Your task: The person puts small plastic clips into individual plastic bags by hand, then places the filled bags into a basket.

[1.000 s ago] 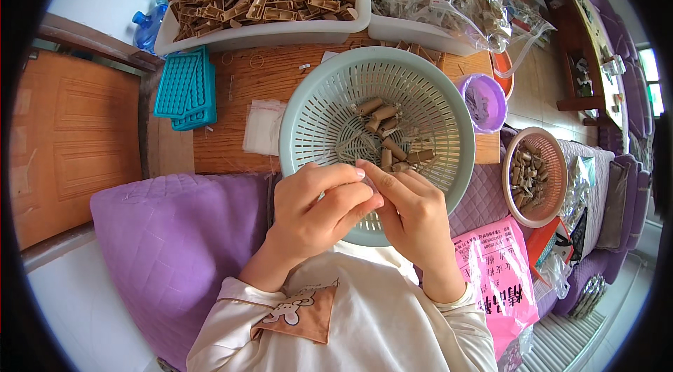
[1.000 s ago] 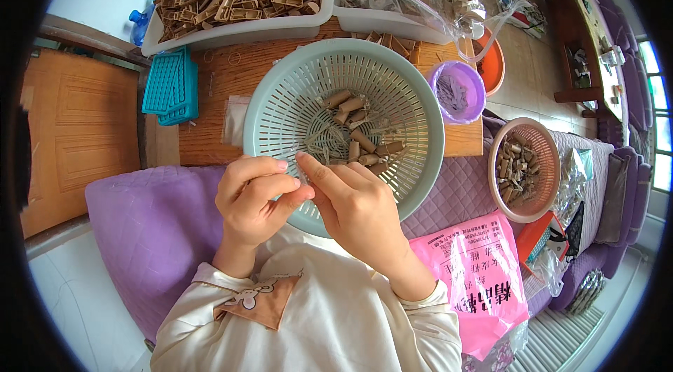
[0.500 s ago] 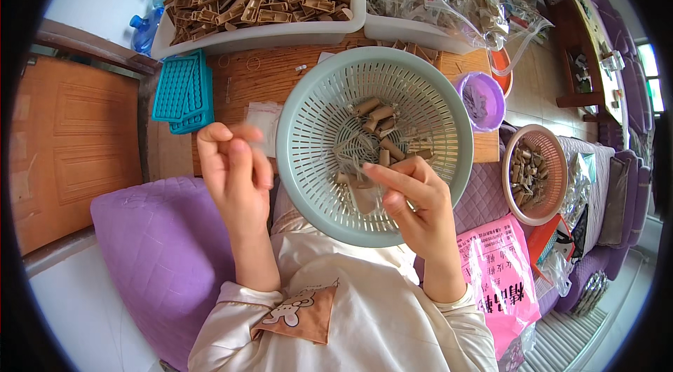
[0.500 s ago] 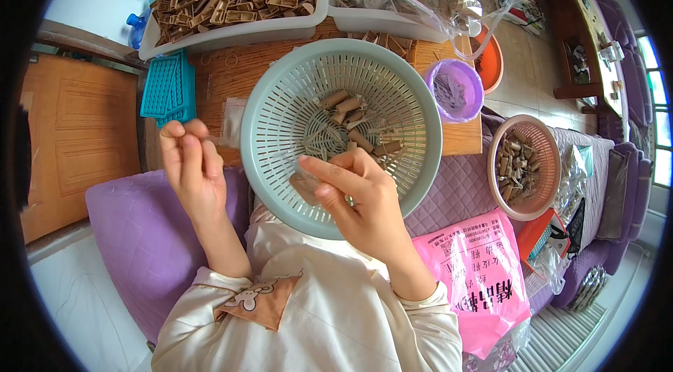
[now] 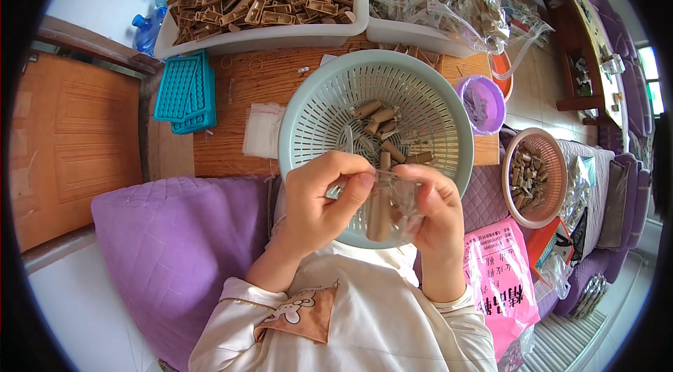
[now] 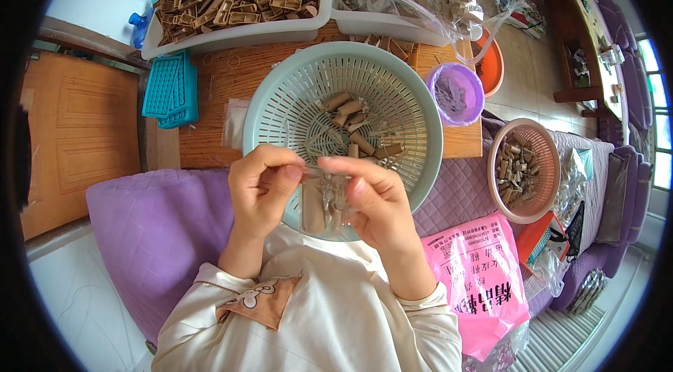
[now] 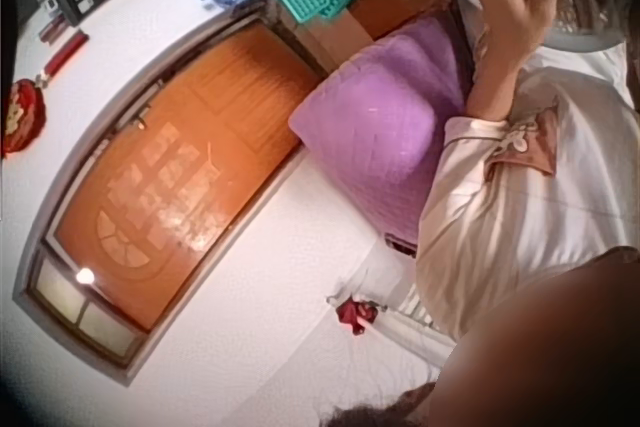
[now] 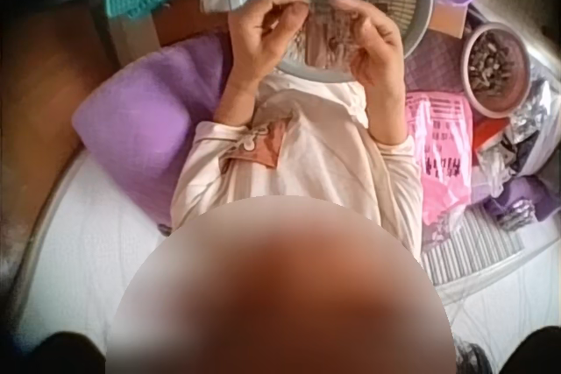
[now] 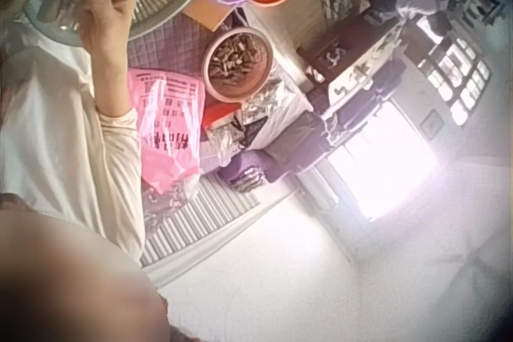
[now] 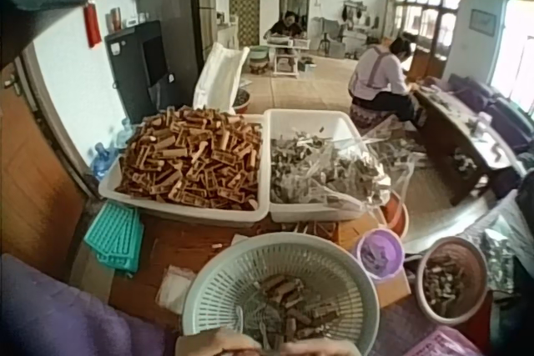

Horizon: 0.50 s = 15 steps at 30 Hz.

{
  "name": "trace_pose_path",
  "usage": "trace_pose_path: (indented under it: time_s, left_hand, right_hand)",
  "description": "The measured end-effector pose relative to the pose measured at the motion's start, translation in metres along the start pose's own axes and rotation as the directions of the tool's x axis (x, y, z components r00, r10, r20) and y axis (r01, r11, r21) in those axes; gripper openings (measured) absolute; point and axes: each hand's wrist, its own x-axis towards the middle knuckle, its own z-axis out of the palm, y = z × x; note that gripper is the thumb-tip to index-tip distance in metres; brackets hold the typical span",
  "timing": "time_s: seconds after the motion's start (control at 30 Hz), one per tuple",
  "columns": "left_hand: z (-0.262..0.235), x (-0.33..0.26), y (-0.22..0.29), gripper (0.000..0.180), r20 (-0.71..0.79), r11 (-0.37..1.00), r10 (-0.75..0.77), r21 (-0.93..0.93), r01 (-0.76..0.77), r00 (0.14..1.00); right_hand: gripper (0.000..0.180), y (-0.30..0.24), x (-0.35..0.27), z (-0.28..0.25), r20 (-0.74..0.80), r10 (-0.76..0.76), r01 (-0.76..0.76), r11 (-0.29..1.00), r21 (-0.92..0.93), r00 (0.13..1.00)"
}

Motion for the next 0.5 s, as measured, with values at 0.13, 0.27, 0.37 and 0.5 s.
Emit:
trace_pose_path:
  time_s: [0.13,0.27,0.37,0.5]
  left_hand:
    - [0.012,0.0,-0.008,0.007,-0.035,0.927,0.314,0.227,-0.298,0.949]
    - [0.016,0.007,-0.025,0.021,0.019,0.681,0.673,0.374,-0.629,0.74]
    - [0.014,0.013,-0.029,0.025,0.1,0.482,0.794,0.495,-0.722,0.599]
    - [0.0,0.015,-0.027,0.026,0.203,0.381,0.781,0.594,-0.708,0.591]
  right_hand:
    - [0.024,0.009,0.009,-0.004,-0.003,-0.058,0.054,0.901,0.431,0.998]
    - [0.034,0.006,0.017,0.001,0.078,-0.143,0.086,0.862,0.499,0.987]
    - [0.037,0.003,0.02,0.003,-0.055,-0.147,0.156,0.919,0.361,0.988]
    - [0.032,-0.012,0.025,-0.006,-0.103,-0.196,0.208,0.971,0.119,0.975]
